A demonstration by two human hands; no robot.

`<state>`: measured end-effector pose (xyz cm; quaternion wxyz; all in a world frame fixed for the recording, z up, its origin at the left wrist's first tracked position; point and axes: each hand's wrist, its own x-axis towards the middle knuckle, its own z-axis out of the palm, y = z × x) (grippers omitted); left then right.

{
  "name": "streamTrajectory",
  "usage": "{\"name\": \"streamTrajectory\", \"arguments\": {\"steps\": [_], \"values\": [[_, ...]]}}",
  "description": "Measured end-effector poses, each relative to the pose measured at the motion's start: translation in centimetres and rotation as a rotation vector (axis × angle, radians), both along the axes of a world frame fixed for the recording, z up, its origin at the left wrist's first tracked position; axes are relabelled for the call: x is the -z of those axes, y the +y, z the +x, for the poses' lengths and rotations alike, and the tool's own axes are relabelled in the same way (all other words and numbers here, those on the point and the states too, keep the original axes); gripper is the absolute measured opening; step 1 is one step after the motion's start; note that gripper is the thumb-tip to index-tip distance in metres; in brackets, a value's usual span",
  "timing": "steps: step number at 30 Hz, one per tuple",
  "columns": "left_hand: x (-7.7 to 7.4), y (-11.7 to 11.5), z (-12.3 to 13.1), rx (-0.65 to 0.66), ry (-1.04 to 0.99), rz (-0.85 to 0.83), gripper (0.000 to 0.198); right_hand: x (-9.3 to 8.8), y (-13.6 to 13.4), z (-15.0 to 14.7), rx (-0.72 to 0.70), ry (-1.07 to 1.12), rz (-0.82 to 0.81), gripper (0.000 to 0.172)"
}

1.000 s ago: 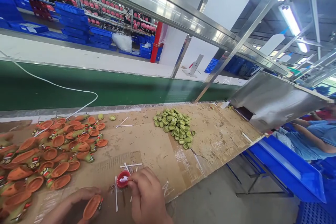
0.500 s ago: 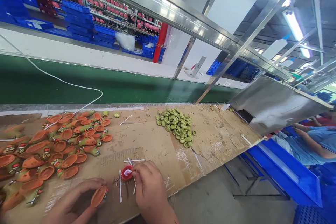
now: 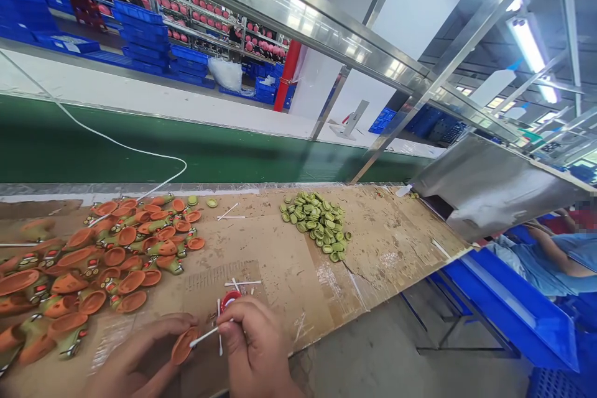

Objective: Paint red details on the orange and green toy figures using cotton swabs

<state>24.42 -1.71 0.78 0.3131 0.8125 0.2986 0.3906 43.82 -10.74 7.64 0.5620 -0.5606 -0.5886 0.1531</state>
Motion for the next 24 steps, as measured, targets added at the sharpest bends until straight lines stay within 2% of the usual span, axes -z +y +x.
{"name": "streamTrajectory", "arguments": {"steps": [10, 20, 24], "values": [[-0.2, 0.2, 0.4, 0.012, -0.012, 0.032, 0.016, 0.3, 0.4, -0.3, -0.026, -0.101, -0.046, 0.024], [-2.0, 0.1, 0.9, 0.002, -0.037, 0.138, 0.022, 0.5, 0.7, -0.2, -0.005, -0.066, -0.020, 0.019], [-1.7, 0.2, 0.8, -0.008, -0.018, 0.173, 0.026, 0.5, 0.6, 0.1, -0.014, -0.025, -0.036, 0.016]]}}
